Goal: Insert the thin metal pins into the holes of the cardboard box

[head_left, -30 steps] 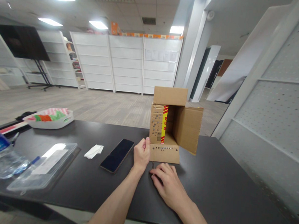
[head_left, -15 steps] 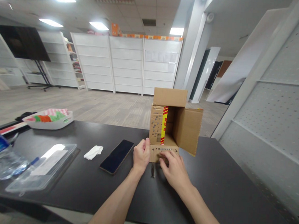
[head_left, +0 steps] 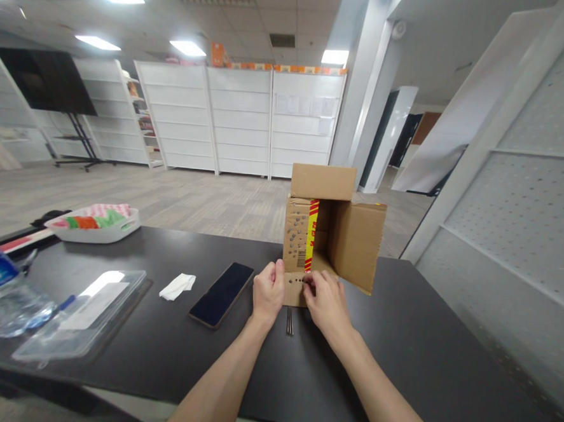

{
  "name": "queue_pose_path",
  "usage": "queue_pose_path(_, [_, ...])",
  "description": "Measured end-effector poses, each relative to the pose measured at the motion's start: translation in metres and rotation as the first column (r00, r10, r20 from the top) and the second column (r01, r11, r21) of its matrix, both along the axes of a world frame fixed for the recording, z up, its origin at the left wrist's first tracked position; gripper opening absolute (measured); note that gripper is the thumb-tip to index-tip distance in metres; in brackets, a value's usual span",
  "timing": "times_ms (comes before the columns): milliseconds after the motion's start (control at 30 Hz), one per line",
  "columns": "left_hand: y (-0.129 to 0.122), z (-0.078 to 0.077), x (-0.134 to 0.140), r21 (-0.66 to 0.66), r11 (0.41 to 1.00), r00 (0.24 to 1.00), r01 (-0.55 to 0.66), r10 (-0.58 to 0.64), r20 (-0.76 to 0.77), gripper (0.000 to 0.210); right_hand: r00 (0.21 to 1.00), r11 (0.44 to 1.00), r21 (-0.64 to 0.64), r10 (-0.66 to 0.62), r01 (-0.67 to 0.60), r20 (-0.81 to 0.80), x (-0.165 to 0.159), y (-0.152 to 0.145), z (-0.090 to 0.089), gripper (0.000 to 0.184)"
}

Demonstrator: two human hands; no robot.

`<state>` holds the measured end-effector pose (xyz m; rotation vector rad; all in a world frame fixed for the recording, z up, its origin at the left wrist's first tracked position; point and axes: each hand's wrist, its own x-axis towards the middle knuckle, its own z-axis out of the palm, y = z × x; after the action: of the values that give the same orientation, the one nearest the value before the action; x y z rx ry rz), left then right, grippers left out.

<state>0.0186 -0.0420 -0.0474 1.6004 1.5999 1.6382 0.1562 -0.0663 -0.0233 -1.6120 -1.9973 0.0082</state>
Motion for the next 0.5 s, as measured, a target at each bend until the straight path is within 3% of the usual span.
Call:
queue_pose_path(333, [0.0010, -0.0004, 0.0008, 0.021, 1.000, 1.000, -0.017, 0.017, 0.007, 0.045, 0.997, 1.000, 0.027, -0.017, 0.015, 0.075, -0.0025, 0.0078, 0.0027, 0.012])
queue_pose_path(500, [0.0001, 0.0010, 0.0012, 0.022, 1.000, 1.000, -0.013, 0.012, 0.021, 0.045, 0.999, 1.000, 0.027, 0.006, -0.007, 0.035, -0.0036, 0.0034, 0.0098, 0.012])
